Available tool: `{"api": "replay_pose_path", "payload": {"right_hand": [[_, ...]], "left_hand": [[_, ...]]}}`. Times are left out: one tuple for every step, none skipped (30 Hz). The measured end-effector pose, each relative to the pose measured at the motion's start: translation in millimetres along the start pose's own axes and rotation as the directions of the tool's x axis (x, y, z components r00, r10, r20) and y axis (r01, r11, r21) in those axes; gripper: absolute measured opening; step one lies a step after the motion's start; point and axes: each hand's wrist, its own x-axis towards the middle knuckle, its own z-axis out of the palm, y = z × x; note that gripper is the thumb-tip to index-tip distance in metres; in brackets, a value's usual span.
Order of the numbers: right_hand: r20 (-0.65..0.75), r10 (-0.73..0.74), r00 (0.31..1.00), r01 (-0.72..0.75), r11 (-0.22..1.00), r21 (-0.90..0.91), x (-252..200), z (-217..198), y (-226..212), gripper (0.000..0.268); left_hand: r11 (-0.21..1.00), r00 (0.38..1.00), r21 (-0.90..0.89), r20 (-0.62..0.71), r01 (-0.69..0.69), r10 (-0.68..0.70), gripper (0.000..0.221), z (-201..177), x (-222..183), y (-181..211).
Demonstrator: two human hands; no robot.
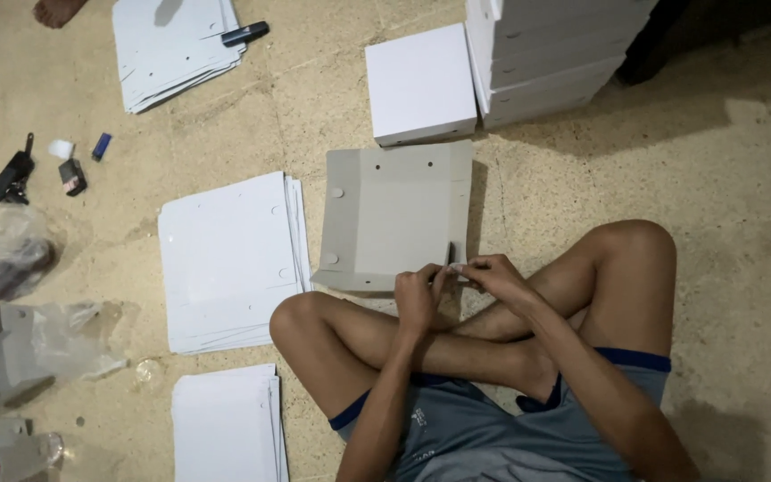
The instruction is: Assembling cardboard boxes by folding flat sheets and tucking in pre-cut tabs
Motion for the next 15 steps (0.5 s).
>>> {"api": "replay_pose_path", "payload": {"right_hand": [[0.005,-0.003,1.0,0.003,1.0,-0.004,4,1,6,0.026],[0.006,0.003,1.0,-0.004,1.0,0.021,8,1,12,0.027],[0.007,0.01,1.0,-0.01,0.999,0.046,12,1,19,0.028],[0.011,0.007,1.0,-0.008,0.999,0.041,13,3,19,0.028],[0.014,0.03,0.999,-0.031,0.994,0.107,15,4,19,0.028],[0.019,0.052,0.998,-0.054,0.984,0.173,16,5,18,0.028],[0.022,0.049,0.999,-0.052,0.984,0.169,12,6,14,0.028],[0.014,0.061,0.998,-0.063,0.978,0.199,8,8,10,0.025],[0.007,0.074,0.997,-0.074,0.971,0.228,4,9,7,0.023],[0.01,0.072,0.997,-0.073,0.972,0.224,8,9,10,0.023],[-0.006,0.072,0.997,-0.069,0.971,0.227,10,9,14,0.022],[-0.022,0.072,0.997,-0.065,0.971,0.23,13,10,19,0.021],[-0.016,0.069,0.997,-0.064,0.973,0.223,16,9,21,0.021],[-0.032,0.078,0.996,-0.068,0.967,0.245,19,9,22,0.02],[-0.047,0.089,0.995,-0.073,0.961,0.267,22,9,24,0.02]], "left_hand": [[1.0,1.0,0.001,-0.006,0.003,-0.003,0.014,1,1,3],[0.999,0.999,-0.034,-0.039,0.032,-0.033,0.015,3,2,6],[0.996,0.995,-0.072,-0.07,0.059,-0.064,0.016,4,2,9],[0.995,0.995,-0.072,-0.076,0.062,-0.067,0.016,5,1,8],[0.993,0.992,-0.086,-0.091,0.074,-0.082,0.017,6,2,8],[0.991,0.99,-0.101,-0.106,0.087,-0.097,0.018,8,3,7],[0.991,0.989,-0.101,-0.11,0.088,-0.099,0.018,6,3,9],[0.984,0.988,-0.151,-0.104,0.095,-0.111,0.018,5,2,12],[0.974,0.988,-0.201,-0.096,0.102,-0.124,0.018,3,2,14],[0.974,0.987,-0.202,-0.101,0.104,-0.126,0.018,2,3,14],[0.971,0.988,-0.215,-0.089,0.108,-0.129,0.018,2,2,14],[0.967,0.988,-0.229,-0.077,0.112,-0.133,0.018,2,1,15],[0.967,0.987,-0.229,-0.085,0.114,-0.137,0.018,2,0,13],[0.966,0.994,-0.247,-0.057,0.081,-0.098,0.014,3,0,12],[0.963,0.998,-0.265,-0.029,0.048,-0.058,0.013,3,-1,11]]}}
